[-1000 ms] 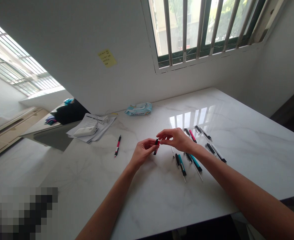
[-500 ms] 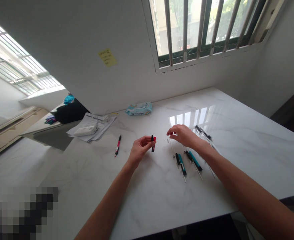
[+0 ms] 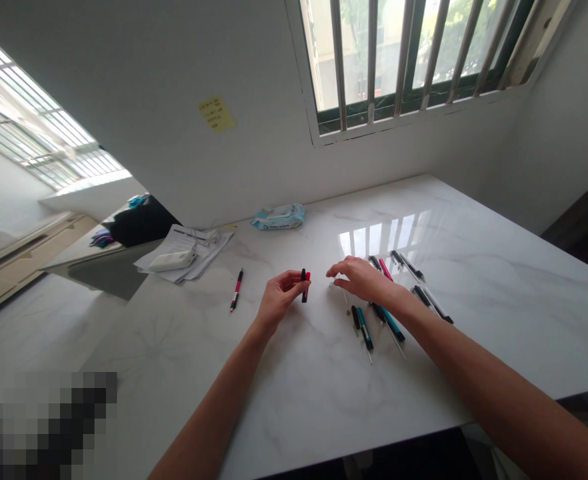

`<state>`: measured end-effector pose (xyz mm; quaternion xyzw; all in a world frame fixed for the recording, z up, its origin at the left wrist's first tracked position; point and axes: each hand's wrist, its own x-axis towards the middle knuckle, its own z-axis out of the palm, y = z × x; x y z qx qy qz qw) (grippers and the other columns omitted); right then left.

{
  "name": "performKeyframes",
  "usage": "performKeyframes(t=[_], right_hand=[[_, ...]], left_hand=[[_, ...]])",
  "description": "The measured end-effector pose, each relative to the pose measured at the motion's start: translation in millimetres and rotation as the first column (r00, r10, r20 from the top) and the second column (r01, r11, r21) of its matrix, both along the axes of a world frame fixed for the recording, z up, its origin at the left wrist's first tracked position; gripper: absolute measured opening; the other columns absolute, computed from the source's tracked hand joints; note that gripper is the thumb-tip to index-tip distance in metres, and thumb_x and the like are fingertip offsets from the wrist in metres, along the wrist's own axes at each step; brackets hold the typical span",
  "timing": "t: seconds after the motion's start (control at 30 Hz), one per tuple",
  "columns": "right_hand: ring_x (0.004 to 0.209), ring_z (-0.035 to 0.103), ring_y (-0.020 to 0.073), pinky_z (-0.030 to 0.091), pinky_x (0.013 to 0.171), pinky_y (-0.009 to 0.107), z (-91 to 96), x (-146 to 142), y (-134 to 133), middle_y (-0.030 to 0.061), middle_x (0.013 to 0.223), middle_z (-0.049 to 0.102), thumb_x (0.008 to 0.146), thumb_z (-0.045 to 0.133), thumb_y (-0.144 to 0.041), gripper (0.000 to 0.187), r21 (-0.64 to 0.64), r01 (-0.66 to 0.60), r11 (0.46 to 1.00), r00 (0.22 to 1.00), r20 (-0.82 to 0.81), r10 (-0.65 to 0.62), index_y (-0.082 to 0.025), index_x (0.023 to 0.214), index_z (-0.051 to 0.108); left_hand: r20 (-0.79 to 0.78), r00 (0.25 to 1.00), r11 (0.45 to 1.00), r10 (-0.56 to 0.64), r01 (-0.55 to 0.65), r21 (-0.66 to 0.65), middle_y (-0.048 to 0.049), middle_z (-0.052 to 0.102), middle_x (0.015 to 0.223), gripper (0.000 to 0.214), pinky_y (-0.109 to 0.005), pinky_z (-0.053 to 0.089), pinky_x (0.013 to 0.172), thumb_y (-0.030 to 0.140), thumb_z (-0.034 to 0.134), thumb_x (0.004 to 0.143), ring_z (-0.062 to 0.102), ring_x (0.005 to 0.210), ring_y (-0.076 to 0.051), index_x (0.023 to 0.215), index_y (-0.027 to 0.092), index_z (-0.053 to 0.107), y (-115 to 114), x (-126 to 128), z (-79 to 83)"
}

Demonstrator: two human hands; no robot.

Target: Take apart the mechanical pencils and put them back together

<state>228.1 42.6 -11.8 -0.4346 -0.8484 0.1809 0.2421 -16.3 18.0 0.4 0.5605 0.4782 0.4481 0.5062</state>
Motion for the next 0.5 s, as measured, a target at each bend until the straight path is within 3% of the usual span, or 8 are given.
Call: performKeyframes(t=[0.27, 0.4, 0.5], right_hand=[[0.107, 0.069, 0.026, 0.053, 0.091, 0.036, -9.7, -11, 2, 0.0061, 0.107, 0.08, 0.092, 0.069, -0.019, 0.023, -0.018, -0.047, 0.999, 0.999, -0.014, 0.047, -0.027, 0.111, 0.079], [0.097, 0.071, 0.024, 0.052, 0.086, 0.034, -10.0, -18, 1, 0.0058, 0.098, 0.08, 0.091, 0.065, -0.013, 0.021, -0.009, -0.066, 0.998, 0.998, -0.005, 0.066, -0.025, 0.101, 0.08], [0.084, 0.071, 0.0198, 0.054, 0.079, 0.032, -4.7, -18, -2, 0.0045, 0.094, 0.079, 0.093, 0.064, -0.019, 0.017, -0.045, -0.049, 0.998, 0.986, -0.163, 0.041, -0.024, 0.1, 0.079]], left_hand=[[-0.001, 1.0, 1.0, -0.014, 0.014, 0.002, -0.0078, 0.078, 0.093, 0.032, -0.029, 0.053, 0.072, 0.038, 0.087, 0.072, 0.069, 0.079, -0.018, 0.095, 0.016, 0.08, 1, 1, -2.0], [-0.009, 1.0, 1.0, -0.011, 0.011, -0.002, -0.0074, 0.078, 0.092, 0.031, -0.028, 0.052, 0.071, 0.037, 0.087, 0.071, 0.068, 0.078, -0.018, 0.093, 0.016, 0.08, 1, 2, -2.6], [-0.009, 1.0, 1.0, -0.017, 0.017, 0.0, -0.0068, 0.077, 0.091, 0.031, -0.028, 0.052, 0.071, 0.037, 0.087, 0.072, 0.067, 0.076, -0.017, 0.093, 0.016, 0.08, 0, 2, -2.2]])
